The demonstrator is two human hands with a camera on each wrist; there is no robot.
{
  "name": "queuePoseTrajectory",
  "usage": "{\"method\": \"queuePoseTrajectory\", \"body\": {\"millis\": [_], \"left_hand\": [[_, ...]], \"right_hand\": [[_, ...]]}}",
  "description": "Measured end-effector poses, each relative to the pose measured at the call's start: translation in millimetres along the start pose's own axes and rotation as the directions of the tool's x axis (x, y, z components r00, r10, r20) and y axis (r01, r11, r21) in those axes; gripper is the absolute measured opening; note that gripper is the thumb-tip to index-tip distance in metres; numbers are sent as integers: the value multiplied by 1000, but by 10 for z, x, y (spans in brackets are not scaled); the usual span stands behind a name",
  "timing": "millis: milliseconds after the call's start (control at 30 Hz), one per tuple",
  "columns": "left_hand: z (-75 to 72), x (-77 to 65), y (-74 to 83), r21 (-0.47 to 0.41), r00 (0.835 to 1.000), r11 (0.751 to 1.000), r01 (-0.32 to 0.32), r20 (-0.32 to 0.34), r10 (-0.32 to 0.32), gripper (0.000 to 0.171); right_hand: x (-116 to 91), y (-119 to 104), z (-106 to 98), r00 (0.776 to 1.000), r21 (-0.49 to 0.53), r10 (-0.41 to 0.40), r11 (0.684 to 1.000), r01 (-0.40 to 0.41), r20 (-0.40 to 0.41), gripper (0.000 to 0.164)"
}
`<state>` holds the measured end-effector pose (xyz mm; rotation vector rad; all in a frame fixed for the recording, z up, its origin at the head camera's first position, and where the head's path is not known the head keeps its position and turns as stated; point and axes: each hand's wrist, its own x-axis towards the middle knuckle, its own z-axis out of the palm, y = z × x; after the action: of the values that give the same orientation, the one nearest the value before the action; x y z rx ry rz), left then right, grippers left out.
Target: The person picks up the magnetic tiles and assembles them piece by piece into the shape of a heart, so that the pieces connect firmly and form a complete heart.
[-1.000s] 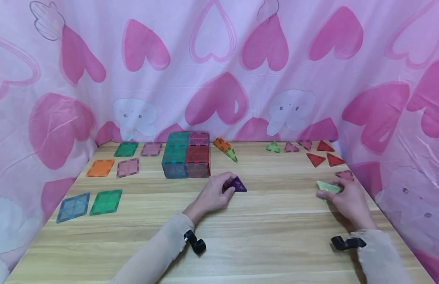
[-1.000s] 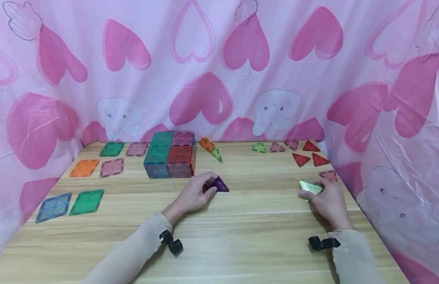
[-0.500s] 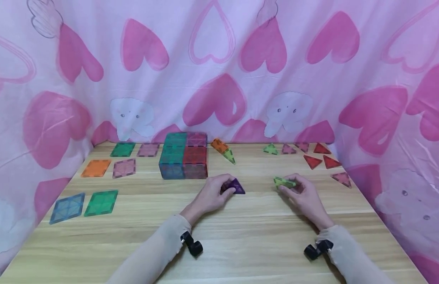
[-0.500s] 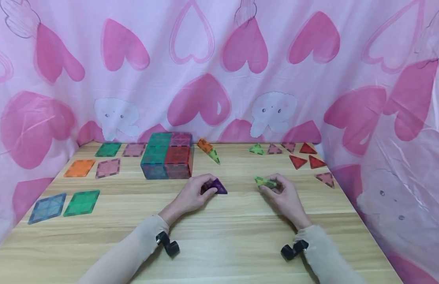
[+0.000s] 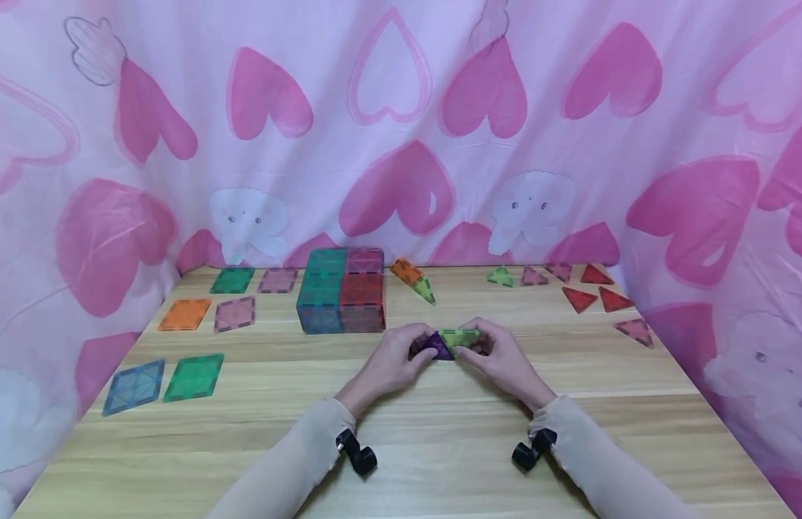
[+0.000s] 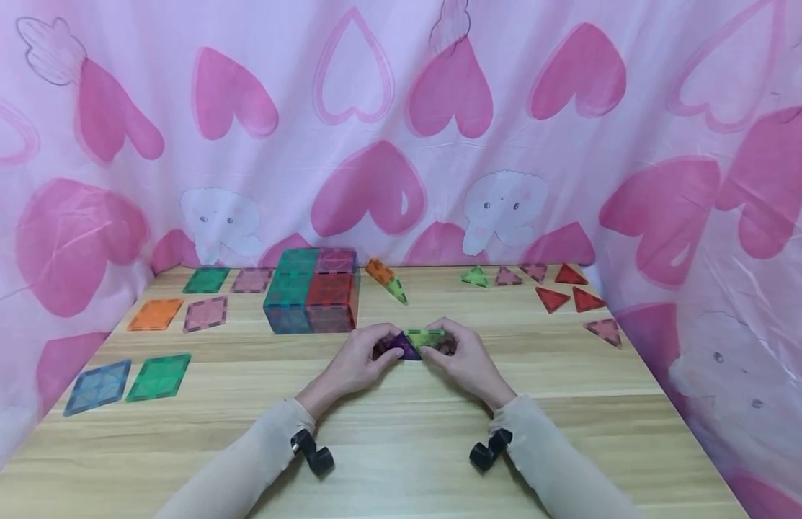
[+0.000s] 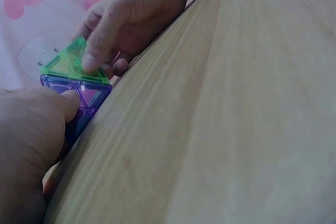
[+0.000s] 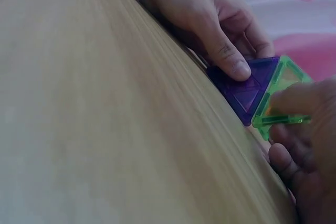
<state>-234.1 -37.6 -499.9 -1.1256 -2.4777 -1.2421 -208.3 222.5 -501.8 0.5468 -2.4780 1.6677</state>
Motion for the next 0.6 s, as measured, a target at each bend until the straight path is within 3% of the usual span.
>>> {"method": "queuePoseTrajectory", "body": {"millis": [233,400,533,600], "left_hand": [[17,-9,-7,6,1000,1000,6,-3,-6,10],[-4,-31,5,11,1000,1000,14,-2,-14,12],[1,-25,2,16,1000,1000,2,3,-2,12],[3,-20,0,19,1000,1000,2,4,-2,12]], "right_hand": [[-14,10,-4,999,-27,42,999,-42,27,24],[-35,24,-29,999,9,21,1000,-21,26,41],[-76,59,-120,996,-7,-49,999,49,-73,45],[-94,90,-205,983,-48,-103,994,97,-154,43]]}}
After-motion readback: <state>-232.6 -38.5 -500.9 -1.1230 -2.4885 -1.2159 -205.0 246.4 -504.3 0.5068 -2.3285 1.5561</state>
